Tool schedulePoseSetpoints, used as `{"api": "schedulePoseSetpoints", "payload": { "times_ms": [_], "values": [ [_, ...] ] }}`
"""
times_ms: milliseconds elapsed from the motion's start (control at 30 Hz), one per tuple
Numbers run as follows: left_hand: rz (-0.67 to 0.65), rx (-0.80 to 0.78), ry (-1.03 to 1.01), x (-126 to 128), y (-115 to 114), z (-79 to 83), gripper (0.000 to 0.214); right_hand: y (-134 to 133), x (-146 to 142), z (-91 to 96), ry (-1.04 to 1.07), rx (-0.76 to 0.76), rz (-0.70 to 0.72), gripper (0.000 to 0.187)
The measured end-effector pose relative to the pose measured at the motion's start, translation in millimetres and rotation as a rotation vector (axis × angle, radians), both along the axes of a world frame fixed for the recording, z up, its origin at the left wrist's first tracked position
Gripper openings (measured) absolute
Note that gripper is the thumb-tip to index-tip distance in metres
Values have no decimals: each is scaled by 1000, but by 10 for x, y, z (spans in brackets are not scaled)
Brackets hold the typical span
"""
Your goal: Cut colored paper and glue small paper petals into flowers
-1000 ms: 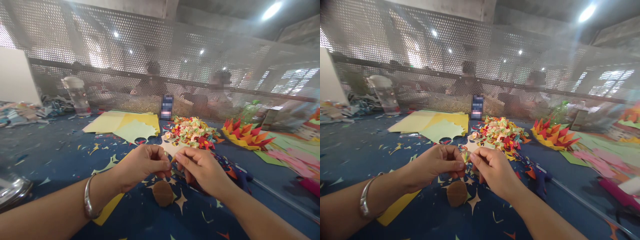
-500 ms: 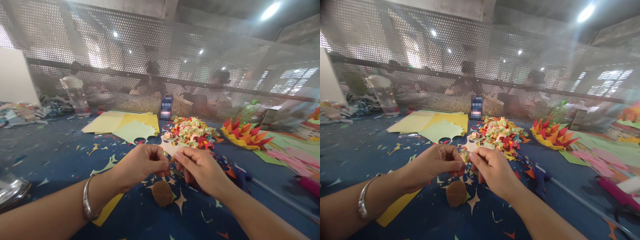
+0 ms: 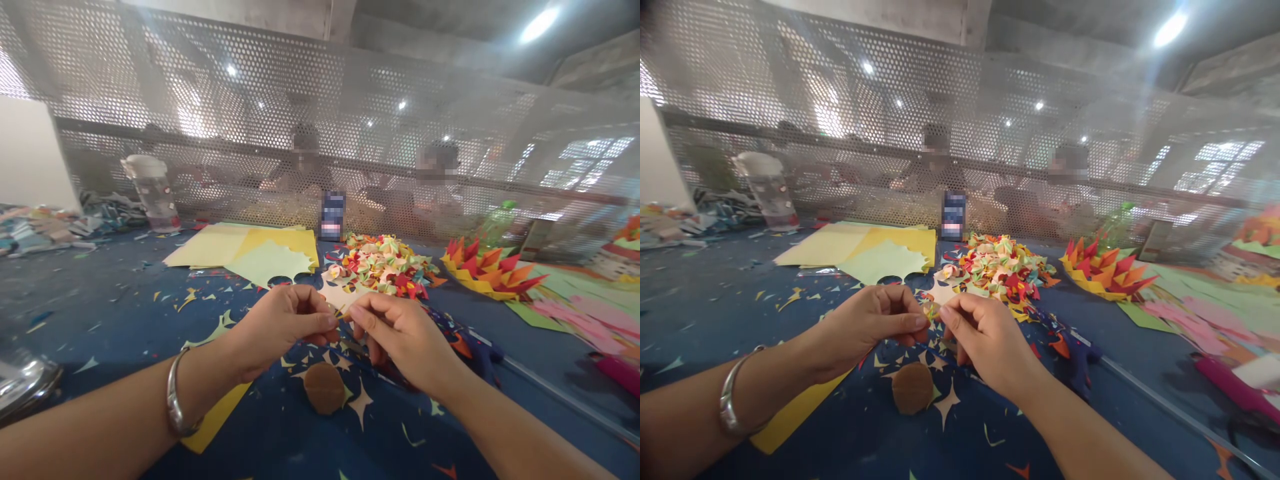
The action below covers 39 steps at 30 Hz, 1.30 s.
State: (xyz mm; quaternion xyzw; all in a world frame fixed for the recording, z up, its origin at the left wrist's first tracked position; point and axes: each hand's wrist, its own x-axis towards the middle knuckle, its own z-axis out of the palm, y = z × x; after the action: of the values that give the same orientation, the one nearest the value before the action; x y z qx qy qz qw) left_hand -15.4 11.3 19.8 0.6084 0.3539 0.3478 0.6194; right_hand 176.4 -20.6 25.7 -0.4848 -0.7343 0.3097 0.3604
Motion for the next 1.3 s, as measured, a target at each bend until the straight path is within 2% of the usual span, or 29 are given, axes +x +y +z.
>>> {"api": "schedulePoseSetpoints", "payload": {
  "times_ms": [333,1000,1300],
  "values": [
    [-84,93,47,-5,-13,-11,13,-2,-4,10,-13,-11,17,25],
    [-45,72,65,-5,-21,-10,11,-22,-18,23,18,-28,28,32],
    [-41,73,43,-7,-7,-36,10,-10,-14,18,25,-38,26,27]
  ]
}}
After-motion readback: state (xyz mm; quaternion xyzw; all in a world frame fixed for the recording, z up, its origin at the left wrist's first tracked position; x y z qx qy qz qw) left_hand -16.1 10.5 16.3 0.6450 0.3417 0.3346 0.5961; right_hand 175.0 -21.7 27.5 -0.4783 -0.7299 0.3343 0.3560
